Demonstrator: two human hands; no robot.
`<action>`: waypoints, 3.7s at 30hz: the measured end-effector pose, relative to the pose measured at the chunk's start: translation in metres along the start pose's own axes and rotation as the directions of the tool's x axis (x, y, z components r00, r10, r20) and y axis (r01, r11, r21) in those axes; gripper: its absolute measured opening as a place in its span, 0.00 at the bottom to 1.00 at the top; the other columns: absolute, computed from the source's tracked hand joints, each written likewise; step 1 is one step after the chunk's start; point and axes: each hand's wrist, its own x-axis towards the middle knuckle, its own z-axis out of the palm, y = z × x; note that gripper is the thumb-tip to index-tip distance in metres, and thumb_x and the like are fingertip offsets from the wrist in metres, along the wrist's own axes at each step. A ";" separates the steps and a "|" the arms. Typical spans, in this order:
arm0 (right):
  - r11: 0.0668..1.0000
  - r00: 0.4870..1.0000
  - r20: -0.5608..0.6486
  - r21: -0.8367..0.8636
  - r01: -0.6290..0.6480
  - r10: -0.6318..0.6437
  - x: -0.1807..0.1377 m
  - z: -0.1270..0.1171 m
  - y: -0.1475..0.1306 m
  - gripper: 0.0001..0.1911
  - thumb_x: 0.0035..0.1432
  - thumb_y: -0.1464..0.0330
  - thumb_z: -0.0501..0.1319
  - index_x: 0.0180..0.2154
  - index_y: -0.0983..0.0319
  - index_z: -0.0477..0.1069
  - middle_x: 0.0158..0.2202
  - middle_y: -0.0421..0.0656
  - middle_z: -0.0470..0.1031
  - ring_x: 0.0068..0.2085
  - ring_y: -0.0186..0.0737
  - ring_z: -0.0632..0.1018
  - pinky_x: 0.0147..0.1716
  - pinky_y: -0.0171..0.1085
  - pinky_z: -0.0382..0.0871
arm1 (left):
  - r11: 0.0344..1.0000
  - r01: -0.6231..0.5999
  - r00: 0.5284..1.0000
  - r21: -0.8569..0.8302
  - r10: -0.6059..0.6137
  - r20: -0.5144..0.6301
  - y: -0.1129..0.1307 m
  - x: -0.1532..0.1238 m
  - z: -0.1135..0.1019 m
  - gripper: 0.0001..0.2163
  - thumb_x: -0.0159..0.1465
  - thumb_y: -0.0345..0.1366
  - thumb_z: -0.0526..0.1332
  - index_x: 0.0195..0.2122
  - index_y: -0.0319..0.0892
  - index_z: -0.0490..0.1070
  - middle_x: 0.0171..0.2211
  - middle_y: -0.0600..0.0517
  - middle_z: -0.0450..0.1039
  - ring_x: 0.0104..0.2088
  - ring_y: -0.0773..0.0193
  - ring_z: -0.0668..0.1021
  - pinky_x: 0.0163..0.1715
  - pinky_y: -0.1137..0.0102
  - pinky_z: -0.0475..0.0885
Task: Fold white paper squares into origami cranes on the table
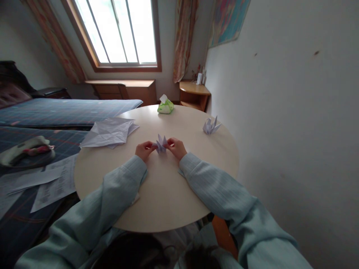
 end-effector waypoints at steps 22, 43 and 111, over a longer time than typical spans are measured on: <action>0.969 0.997 -0.021 -0.236 -0.077 0.074 0.005 -0.004 0.012 0.05 0.41 0.68 0.60 0.22 0.64 0.70 0.23 0.42 0.72 0.26 0.35 0.71 0.26 0.33 0.62 | 0.987 0.153 0.987 0.046 -0.151 -0.050 -0.011 0.008 -0.003 0.06 0.42 0.38 0.61 0.17 0.40 0.67 0.15 0.56 0.65 0.20 0.69 0.67 0.22 0.74 0.59; 0.873 0.886 0.156 -0.164 0.459 -0.436 -0.002 -0.006 0.003 0.14 0.44 0.77 0.54 0.31 0.58 0.73 0.25 0.41 0.66 0.29 0.32 0.67 0.31 0.32 0.62 | 0.990 0.126 0.991 0.059 -0.129 0.045 -0.008 0.007 -0.002 0.05 0.44 0.35 0.58 0.18 0.39 0.62 0.15 0.58 0.62 0.20 0.71 0.65 0.21 0.77 0.59; 0.991 0.897 -0.439 -0.132 -0.002 -0.056 0.015 -0.032 0.040 0.06 0.43 0.67 0.56 0.24 0.63 0.66 0.22 0.40 0.70 0.23 0.31 0.69 0.24 0.32 0.65 | 0.964 0.128 0.984 -0.234 -0.094 0.149 -0.031 0.013 0.003 0.25 0.44 0.50 0.57 0.39 0.36 0.64 0.25 0.49 0.72 0.22 0.69 0.72 0.24 0.72 0.68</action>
